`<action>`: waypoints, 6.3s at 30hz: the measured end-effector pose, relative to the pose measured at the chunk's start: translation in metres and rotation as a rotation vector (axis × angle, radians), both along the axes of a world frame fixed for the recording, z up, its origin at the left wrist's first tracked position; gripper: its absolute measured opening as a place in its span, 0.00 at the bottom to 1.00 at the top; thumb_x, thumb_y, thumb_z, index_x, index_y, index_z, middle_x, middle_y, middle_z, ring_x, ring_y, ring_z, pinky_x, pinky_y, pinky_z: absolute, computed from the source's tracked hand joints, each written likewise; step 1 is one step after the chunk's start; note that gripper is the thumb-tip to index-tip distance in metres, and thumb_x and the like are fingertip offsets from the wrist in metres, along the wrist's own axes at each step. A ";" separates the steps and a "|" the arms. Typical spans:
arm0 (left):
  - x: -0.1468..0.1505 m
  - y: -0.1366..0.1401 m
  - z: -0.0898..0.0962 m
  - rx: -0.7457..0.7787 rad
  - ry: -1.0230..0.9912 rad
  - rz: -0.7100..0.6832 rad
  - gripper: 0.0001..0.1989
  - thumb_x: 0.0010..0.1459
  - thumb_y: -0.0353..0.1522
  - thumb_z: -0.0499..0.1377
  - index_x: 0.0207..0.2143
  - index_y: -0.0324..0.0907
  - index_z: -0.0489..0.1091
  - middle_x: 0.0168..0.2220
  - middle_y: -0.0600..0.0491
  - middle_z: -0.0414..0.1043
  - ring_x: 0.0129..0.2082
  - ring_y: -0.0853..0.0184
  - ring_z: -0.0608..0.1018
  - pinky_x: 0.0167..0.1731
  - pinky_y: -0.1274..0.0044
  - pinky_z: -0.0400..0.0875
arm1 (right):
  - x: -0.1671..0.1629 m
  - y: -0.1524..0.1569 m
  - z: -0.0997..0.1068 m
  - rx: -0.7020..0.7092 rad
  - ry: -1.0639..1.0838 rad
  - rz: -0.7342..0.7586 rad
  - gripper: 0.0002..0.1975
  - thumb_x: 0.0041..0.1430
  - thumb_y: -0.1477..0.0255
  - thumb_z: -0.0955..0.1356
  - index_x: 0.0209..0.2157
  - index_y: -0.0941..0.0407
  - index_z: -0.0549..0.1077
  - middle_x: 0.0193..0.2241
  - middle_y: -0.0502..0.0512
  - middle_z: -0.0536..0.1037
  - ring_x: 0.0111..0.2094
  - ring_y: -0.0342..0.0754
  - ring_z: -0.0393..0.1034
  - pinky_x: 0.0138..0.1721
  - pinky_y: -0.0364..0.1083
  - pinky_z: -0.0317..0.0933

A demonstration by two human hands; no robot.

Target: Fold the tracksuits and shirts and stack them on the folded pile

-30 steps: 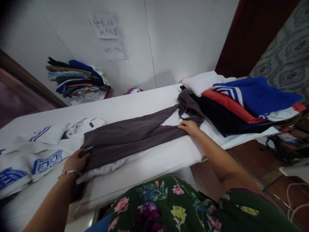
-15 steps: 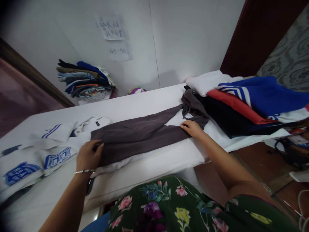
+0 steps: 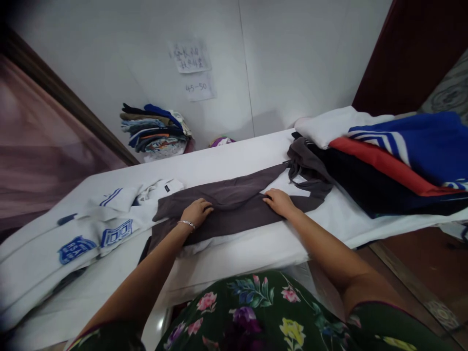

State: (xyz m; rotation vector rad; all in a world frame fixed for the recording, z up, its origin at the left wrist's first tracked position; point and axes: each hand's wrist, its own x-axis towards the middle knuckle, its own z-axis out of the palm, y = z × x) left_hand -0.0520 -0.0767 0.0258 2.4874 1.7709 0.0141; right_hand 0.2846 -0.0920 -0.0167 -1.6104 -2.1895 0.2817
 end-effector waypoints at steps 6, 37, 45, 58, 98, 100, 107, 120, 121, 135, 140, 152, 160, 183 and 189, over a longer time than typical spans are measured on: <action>0.002 0.026 0.018 0.193 -0.043 0.248 0.15 0.62 0.38 0.48 0.41 0.45 0.73 0.41 0.50 0.71 0.44 0.63 0.72 0.39 0.75 0.66 | 0.002 -0.004 -0.012 0.113 0.113 0.014 0.10 0.61 0.67 0.62 0.37 0.55 0.73 0.34 0.55 0.75 0.38 0.49 0.69 0.40 0.46 0.60; 0.051 0.000 -0.006 -0.129 -0.195 -0.070 0.14 0.57 0.42 0.55 0.28 0.43 0.74 0.27 0.52 0.74 0.28 0.66 0.75 0.29 0.77 0.65 | -0.010 -0.008 0.005 0.081 -0.110 -0.073 0.15 0.61 0.66 0.64 0.47 0.58 0.70 0.41 0.61 0.75 0.43 0.54 0.67 0.44 0.50 0.57; 0.084 -0.005 -0.021 -0.065 -0.437 -0.389 0.17 0.56 0.39 0.57 0.46 0.44 0.72 0.48 0.50 0.73 0.43 0.64 0.76 0.46 0.72 0.70 | 0.066 -0.033 0.011 0.219 0.046 -0.199 0.10 0.59 0.72 0.64 0.41 0.56 0.73 0.43 0.59 0.75 0.45 0.52 0.67 0.46 0.50 0.58; 0.162 0.007 -0.023 -0.017 -0.280 -0.287 0.07 0.58 0.31 0.55 0.36 0.43 0.74 0.39 0.51 0.71 0.39 0.66 0.73 0.39 0.76 0.68 | 0.141 -0.051 -0.004 0.110 0.055 -0.157 0.10 0.56 0.70 0.64 0.34 0.54 0.78 0.38 0.56 0.77 0.41 0.52 0.67 0.44 0.51 0.61; 0.130 -0.012 -0.005 0.096 -0.353 -0.223 0.08 0.60 0.34 0.52 0.34 0.44 0.71 0.35 0.52 0.73 0.37 0.67 0.73 0.37 0.76 0.64 | 0.119 -0.043 0.012 0.359 0.239 -0.262 0.11 0.58 0.68 0.64 0.40 0.54 0.75 0.40 0.58 0.75 0.44 0.52 0.67 0.47 0.52 0.60; 0.130 -0.010 -0.004 0.099 -0.390 -0.193 0.08 0.60 0.34 0.53 0.34 0.44 0.71 0.35 0.53 0.73 0.37 0.67 0.74 0.36 0.77 0.65 | 0.110 -0.058 0.009 0.348 0.159 -0.204 0.16 0.57 0.66 0.65 0.47 0.54 0.72 0.46 0.60 0.72 0.48 0.55 0.65 0.49 0.55 0.59; 0.129 -0.017 -0.002 0.170 -0.370 -0.231 0.08 0.60 0.33 0.52 0.34 0.44 0.71 0.36 0.53 0.73 0.37 0.67 0.74 0.36 0.78 0.65 | 0.104 -0.055 0.003 0.263 -0.047 -0.150 0.25 0.57 0.72 0.64 0.57 0.55 0.64 0.56 0.62 0.67 0.58 0.59 0.57 0.56 0.59 0.49; 0.128 -0.024 0.000 0.218 -0.189 -0.274 0.09 0.63 0.33 0.49 0.39 0.43 0.69 0.41 0.51 0.71 0.41 0.67 0.73 0.36 0.78 0.65 | 0.093 -0.030 0.002 0.259 -0.131 -0.133 0.28 0.51 0.78 0.64 0.56 0.58 0.63 0.54 0.63 0.69 0.54 0.57 0.61 0.55 0.58 0.49; 0.128 -0.026 -0.002 0.200 -0.124 -0.325 0.10 0.63 0.33 0.49 0.39 0.43 0.69 0.41 0.51 0.71 0.41 0.66 0.73 0.37 0.77 0.65 | 0.101 -0.028 -0.002 0.251 -0.135 -0.172 0.26 0.52 0.77 0.64 0.55 0.59 0.65 0.52 0.63 0.71 0.53 0.57 0.63 0.54 0.58 0.51; 0.107 -0.039 -0.012 -0.005 0.189 -0.401 0.14 0.58 0.23 0.48 0.44 0.44 0.65 0.44 0.50 0.66 0.41 0.65 0.71 0.37 0.75 0.68 | 0.138 -0.031 -0.016 0.165 -0.171 -0.029 0.17 0.57 0.69 0.63 0.48 0.56 0.72 0.47 0.60 0.74 0.48 0.56 0.66 0.48 0.54 0.61; 0.101 -0.043 -0.007 -0.044 0.138 -0.400 0.16 0.57 0.25 0.51 0.47 0.44 0.65 0.45 0.50 0.66 0.44 0.65 0.72 0.40 0.75 0.69 | 0.151 -0.036 -0.021 0.168 -0.085 0.028 0.20 0.58 0.67 0.62 0.51 0.57 0.70 0.49 0.60 0.72 0.51 0.54 0.65 0.52 0.53 0.59; 0.175 0.017 -0.001 -0.046 -0.149 -0.382 0.16 0.62 0.27 0.47 0.48 0.43 0.69 0.50 0.50 0.68 0.45 0.68 0.74 0.44 0.78 0.67 | 0.144 -0.041 -0.023 0.199 -0.046 0.017 0.20 0.56 0.68 0.62 0.50 0.56 0.70 0.50 0.61 0.72 0.51 0.56 0.66 0.50 0.55 0.60; 0.192 0.043 0.003 -0.128 0.112 -0.328 0.10 0.59 0.32 0.53 0.39 0.42 0.72 0.45 0.47 0.68 0.41 0.61 0.76 0.39 0.72 0.69 | 0.146 -0.040 -0.025 0.204 0.016 0.008 0.18 0.57 0.70 0.62 0.49 0.55 0.71 0.49 0.60 0.73 0.51 0.54 0.66 0.51 0.56 0.61; 0.164 -0.002 -0.029 0.105 -0.191 -0.501 0.16 0.59 0.28 0.53 0.50 0.39 0.68 0.54 0.47 0.66 0.53 0.61 0.68 0.52 0.69 0.63 | 0.079 -0.041 -0.014 0.023 -0.109 0.128 0.33 0.60 0.53 0.61 0.63 0.52 0.54 0.63 0.60 0.54 0.64 0.58 0.45 0.61 0.63 0.39; 0.133 0.008 -0.006 0.279 -0.203 -0.348 0.16 0.59 0.31 0.54 0.51 0.42 0.66 0.52 0.47 0.67 0.51 0.61 0.67 0.49 0.69 0.63 | 0.078 -0.042 -0.012 -0.054 -0.113 0.109 0.35 0.60 0.50 0.59 0.63 0.54 0.54 0.64 0.62 0.51 0.65 0.59 0.43 0.62 0.64 0.37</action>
